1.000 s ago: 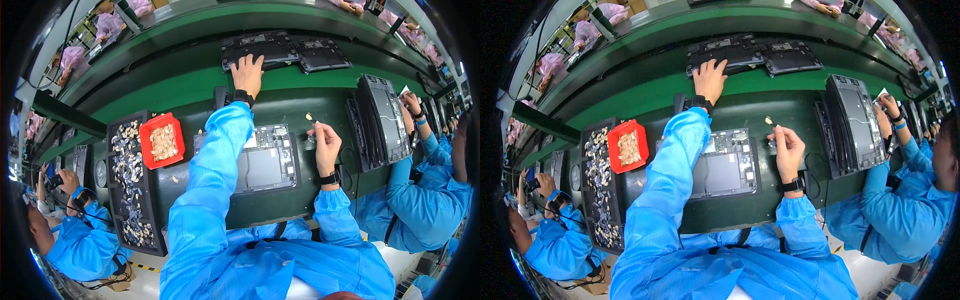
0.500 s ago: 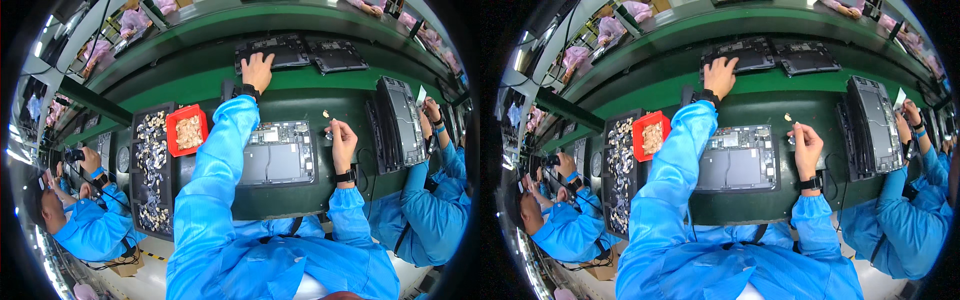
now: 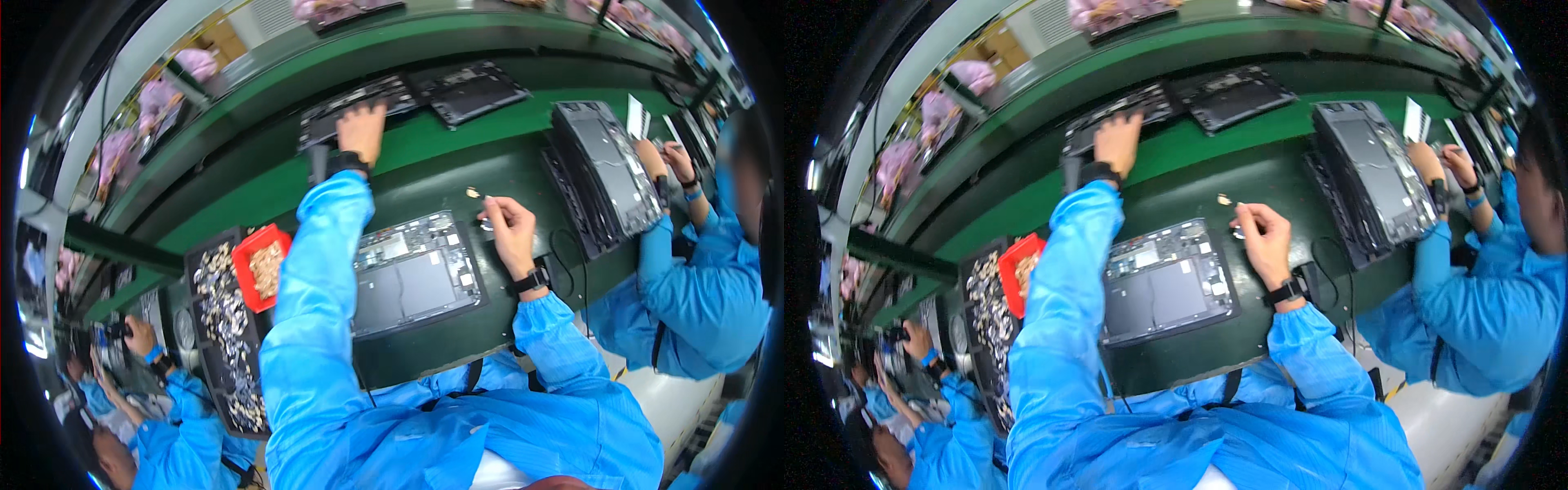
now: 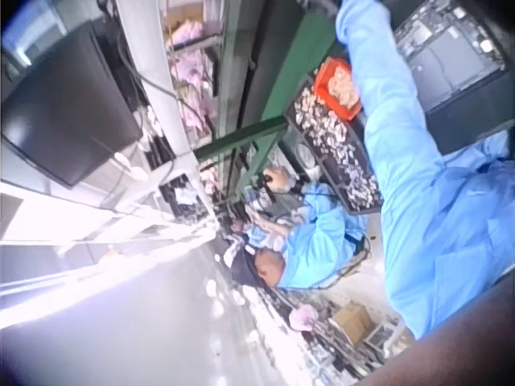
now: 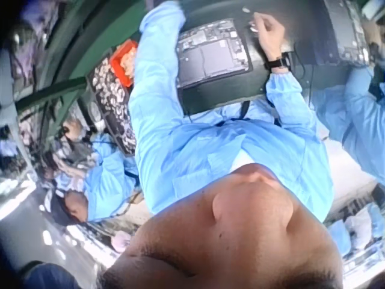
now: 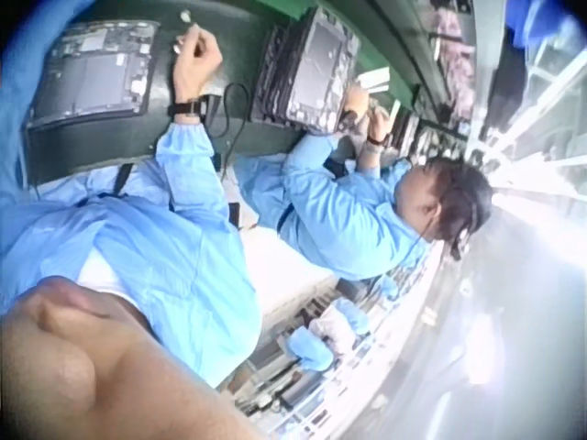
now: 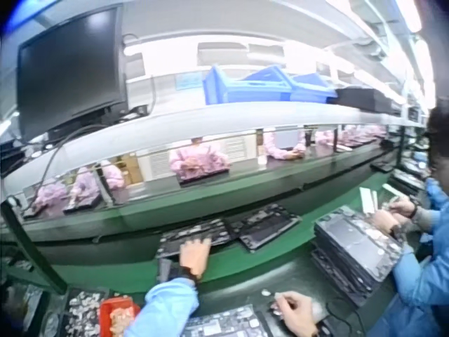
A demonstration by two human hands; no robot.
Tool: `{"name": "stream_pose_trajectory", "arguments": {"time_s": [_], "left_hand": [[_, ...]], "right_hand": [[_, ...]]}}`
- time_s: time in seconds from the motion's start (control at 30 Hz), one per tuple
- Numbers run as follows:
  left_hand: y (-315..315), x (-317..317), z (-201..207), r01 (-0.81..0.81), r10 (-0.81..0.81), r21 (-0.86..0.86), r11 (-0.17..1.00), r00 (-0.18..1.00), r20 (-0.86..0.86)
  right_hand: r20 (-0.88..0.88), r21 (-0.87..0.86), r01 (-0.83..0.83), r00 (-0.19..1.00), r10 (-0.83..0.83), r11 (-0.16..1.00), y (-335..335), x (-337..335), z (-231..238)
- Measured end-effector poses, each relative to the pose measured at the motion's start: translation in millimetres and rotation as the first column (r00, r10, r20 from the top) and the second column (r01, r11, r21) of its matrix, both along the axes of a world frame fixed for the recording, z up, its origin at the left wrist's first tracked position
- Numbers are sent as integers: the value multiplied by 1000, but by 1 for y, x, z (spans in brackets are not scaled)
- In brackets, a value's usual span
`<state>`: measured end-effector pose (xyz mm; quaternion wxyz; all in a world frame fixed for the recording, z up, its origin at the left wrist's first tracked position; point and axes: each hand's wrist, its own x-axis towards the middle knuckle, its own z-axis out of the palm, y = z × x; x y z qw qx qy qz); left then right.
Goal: The person assembles tablet computers by peeling backing from small components, attaching and pressing flexible cables onto the circuit boards by hand, and sliding the assembled devices down the conveyor line.
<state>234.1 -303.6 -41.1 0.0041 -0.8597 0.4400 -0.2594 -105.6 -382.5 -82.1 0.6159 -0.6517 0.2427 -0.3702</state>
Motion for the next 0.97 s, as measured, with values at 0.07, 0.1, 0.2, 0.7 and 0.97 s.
{"name": "stream_pose_trajectory", "arguments": {"time_s": [0.07,0.1,0.2,0.7,0.97], "left_hand": [[21,9,9,14,-14,41,999,1000,-9],[31,19,7,20,-20,56,998,1000,-5],[66,42,1,47,-30,111,993,988,-153],[26,-65,158,86,-521,-530,843,373,-768],[175,-270,222,452,-178,-9,892,332,-926]], "right_hand": [[33,19,-12,999,12,1000,0,1,1],[24,19,-7,1000,7,1000,2,1,3],[27,18,-9,1000,9,1000,3,6,5],[71,58,-23,997,19,998,4,3,0],[77,93,-64,995,57,994,9,1,12]]}}
